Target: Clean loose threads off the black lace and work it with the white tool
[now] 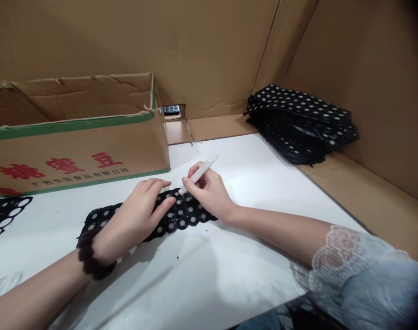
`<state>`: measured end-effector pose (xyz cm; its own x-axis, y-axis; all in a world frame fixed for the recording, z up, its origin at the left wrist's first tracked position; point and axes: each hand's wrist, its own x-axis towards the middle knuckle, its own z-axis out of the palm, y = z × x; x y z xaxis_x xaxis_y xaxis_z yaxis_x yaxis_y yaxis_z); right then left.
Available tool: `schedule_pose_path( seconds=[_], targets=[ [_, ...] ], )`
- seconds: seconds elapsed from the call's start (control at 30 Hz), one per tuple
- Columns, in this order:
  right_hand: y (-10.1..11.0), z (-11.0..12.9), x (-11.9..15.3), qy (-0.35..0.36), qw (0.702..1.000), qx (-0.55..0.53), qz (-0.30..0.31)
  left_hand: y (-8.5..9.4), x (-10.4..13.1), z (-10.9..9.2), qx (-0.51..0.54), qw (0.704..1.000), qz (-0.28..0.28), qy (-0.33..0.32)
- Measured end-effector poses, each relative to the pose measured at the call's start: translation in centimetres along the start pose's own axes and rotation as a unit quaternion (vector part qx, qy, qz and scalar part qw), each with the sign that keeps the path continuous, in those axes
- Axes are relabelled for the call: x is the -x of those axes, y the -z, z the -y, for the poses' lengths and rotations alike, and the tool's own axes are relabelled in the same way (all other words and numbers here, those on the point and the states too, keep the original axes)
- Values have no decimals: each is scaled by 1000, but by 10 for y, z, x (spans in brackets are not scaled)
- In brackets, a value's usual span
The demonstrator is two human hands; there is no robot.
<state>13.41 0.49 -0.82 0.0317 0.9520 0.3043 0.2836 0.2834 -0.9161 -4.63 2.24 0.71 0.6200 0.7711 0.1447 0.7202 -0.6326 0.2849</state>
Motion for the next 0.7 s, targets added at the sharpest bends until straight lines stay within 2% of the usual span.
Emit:
schedule_pose_path(
  seconds=[0.1, 0.2, 0.27, 0.37, 0.43, 0.57, 0.7],
  targets=[
    [5, -3, -7, 12, 999, 25, 23, -17, -1, 2, -45, 998, -28, -24],
    [8, -10, -13, 31, 995, 51, 78, -26, -3, 3, 4, 999, -38, -34],
    [10, -13, -18, 62, 987, 71, 127, -24, -6, 4, 61, 997, -40, -24],
    [15, -13, -23, 119, 965, 125, 197, -19, -9, 5, 122, 991, -38, 23],
    [20, -12, -25, 132, 949, 159, 237, -17, -10, 5, 154, 986, -37, 50],
    [28, -15, -25, 143, 931, 209, 265, -17, -11, 5, 218, 974, -38, 57],
    [28, -17, -23, 139, 923, 219, 285, -14, -14, 5, 228, 972, -7, 55]
  ],
)
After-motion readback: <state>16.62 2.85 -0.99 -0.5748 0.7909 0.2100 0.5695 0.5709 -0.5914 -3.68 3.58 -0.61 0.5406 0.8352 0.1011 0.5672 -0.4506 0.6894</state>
